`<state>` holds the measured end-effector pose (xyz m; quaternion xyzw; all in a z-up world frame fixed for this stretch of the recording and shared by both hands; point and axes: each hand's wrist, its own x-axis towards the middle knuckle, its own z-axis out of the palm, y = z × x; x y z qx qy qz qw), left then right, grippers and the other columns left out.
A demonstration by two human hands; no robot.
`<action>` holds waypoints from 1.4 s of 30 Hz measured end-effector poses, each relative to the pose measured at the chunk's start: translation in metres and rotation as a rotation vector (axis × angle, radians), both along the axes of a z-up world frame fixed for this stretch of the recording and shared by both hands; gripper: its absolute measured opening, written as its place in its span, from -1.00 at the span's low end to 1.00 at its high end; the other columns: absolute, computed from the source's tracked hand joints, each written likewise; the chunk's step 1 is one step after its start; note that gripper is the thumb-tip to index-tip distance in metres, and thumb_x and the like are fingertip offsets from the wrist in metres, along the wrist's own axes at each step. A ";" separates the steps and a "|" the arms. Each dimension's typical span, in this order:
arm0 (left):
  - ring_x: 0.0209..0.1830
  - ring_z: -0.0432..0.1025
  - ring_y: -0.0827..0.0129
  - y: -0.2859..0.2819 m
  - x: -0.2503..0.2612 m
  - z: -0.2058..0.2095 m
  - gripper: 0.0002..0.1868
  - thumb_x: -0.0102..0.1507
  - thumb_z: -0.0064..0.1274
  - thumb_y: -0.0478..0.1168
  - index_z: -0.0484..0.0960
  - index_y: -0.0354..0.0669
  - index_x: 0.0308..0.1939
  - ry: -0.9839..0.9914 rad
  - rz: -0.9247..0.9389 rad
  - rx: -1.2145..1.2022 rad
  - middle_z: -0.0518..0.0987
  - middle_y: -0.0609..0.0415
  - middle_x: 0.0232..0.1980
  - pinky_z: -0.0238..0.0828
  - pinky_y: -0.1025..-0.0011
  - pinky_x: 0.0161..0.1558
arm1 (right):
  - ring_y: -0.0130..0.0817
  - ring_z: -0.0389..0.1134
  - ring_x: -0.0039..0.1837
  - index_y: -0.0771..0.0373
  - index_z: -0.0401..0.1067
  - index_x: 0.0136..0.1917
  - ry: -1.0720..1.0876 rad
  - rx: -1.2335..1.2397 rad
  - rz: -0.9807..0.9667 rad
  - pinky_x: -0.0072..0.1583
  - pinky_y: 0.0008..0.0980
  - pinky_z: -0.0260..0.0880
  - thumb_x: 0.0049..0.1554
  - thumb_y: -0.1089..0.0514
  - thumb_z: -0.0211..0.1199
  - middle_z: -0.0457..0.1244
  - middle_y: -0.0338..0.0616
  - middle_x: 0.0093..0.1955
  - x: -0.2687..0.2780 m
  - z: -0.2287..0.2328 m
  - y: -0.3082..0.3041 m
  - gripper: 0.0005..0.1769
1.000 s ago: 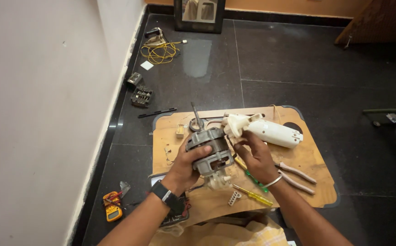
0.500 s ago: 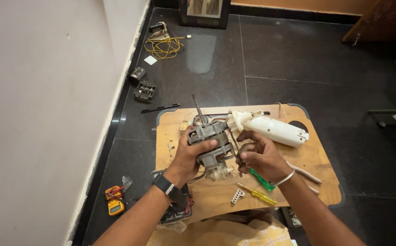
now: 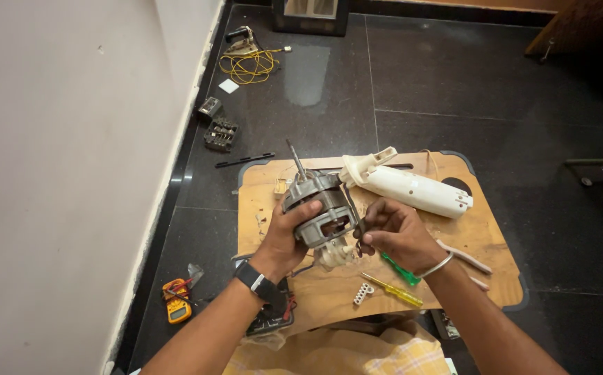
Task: The recorder uses various screwdrivers to disassemble and inspect the internal components of a fan motor assembly.
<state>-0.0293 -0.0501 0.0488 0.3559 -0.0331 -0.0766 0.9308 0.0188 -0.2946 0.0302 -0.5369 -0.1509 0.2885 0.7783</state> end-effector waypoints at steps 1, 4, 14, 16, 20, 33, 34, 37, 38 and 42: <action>-0.05 0.56 0.27 0.000 -0.001 0.002 -0.45 0.20 0.25 -0.16 0.47 -0.31 0.20 0.001 -0.001 0.001 0.59 -0.04 0.00 0.60 0.26 0.05 | -0.31 0.44 -0.14 0.27 0.35 -0.01 0.001 0.001 -0.001 -0.10 -0.29 0.48 0.01 0.38 0.44 0.36 -0.08 -0.14 0.000 -0.001 0.000 -0.66; -0.03 0.56 0.29 -0.002 -0.002 0.004 -0.42 0.19 0.24 -0.14 0.45 -0.29 0.23 0.008 -0.027 -0.027 0.59 -0.02 0.02 0.59 0.27 0.07 | -0.32 0.45 -0.12 0.28 0.35 -0.03 -0.020 -0.049 -0.008 -0.05 -0.28 0.50 -0.01 0.39 0.45 0.36 -0.08 -0.15 -0.001 -0.003 -0.001 -0.66; 0.00 0.56 0.26 -0.002 -0.001 -0.008 -0.39 0.20 0.21 -0.06 0.43 -0.31 0.24 0.054 -0.052 -0.047 0.59 -0.04 0.02 0.59 0.25 0.08 | -0.28 0.45 -0.13 0.29 0.32 -0.09 -0.108 0.054 -0.014 -0.09 -0.24 0.54 0.01 0.40 0.44 0.35 -0.06 -0.18 -0.007 -0.002 0.005 -0.68; 0.00 0.56 0.27 -0.003 0.000 -0.007 -0.39 0.20 0.21 -0.07 0.43 -0.31 0.24 0.044 -0.041 -0.018 0.58 -0.03 0.02 0.58 0.25 0.09 | -0.27 0.45 -0.14 0.28 0.31 -0.10 -0.104 0.077 -0.010 -0.10 -0.24 0.54 0.02 0.40 0.44 0.35 -0.06 -0.18 -0.009 -0.001 0.006 -0.69; 0.02 0.54 0.29 -0.004 -0.001 -0.005 -0.38 0.20 0.21 -0.09 0.40 -0.26 0.26 0.004 -0.043 -0.012 0.57 -0.01 0.05 0.58 0.27 0.11 | -0.27 0.43 -0.16 0.27 0.29 -0.12 -0.041 0.184 0.019 -0.15 -0.27 0.50 0.06 0.43 0.41 0.33 -0.04 -0.20 -0.010 -0.002 0.003 -0.70; 0.04 0.57 0.18 0.003 0.000 -0.048 -0.28 0.21 0.12 0.11 0.43 -0.34 0.29 0.072 -0.218 -0.187 0.62 -0.13 0.10 0.54 0.21 0.16 | -0.31 0.38 -0.15 0.24 0.24 -0.13 -0.056 0.318 0.046 -0.13 -0.30 0.47 0.05 0.49 0.39 0.30 -0.04 -0.21 -0.011 -0.004 -0.005 -0.64; 0.04 0.57 0.18 0.005 0.002 -0.059 -0.28 0.21 0.12 0.11 0.43 -0.34 0.29 0.073 -0.219 -0.186 0.62 -0.13 0.10 0.54 0.21 0.16 | -0.31 0.38 -0.15 0.24 0.24 -0.13 -0.055 0.320 0.045 -0.13 -0.30 0.47 0.05 0.49 0.39 0.30 -0.04 -0.21 -0.011 -0.004 -0.006 -0.64; 0.01 0.58 0.16 0.008 0.004 -0.077 -0.25 0.21 0.14 0.14 0.45 -0.38 0.27 0.104 -0.188 -0.174 0.64 -0.16 0.07 0.55 0.19 0.14 | -0.33 0.38 -0.13 0.23 0.23 -0.14 -0.068 0.325 0.062 -0.10 -0.29 0.48 0.05 0.51 0.40 0.30 -0.05 -0.19 -0.012 -0.002 -0.005 -0.62; -0.02 0.59 0.17 0.008 0.003 -0.073 -0.24 0.18 0.15 0.15 0.46 -0.36 0.26 0.110 -0.188 -0.162 0.64 -0.16 0.05 0.57 0.19 0.11 | -0.33 0.38 -0.13 0.23 0.23 -0.14 -0.067 0.314 0.067 -0.11 -0.29 0.49 0.05 0.50 0.39 0.31 -0.04 -0.19 -0.012 -0.001 -0.004 -0.63; -0.03 0.58 0.19 0.008 0.004 -0.072 -0.23 0.18 0.19 0.16 0.46 -0.35 0.27 0.063 -0.206 -0.166 0.64 -0.14 0.04 0.58 0.23 0.08 | -0.34 0.39 -0.14 0.22 0.24 -0.15 -0.065 0.292 0.078 -0.12 -0.29 0.50 0.05 0.49 0.38 0.33 -0.03 -0.19 -0.010 -0.001 -0.004 -0.65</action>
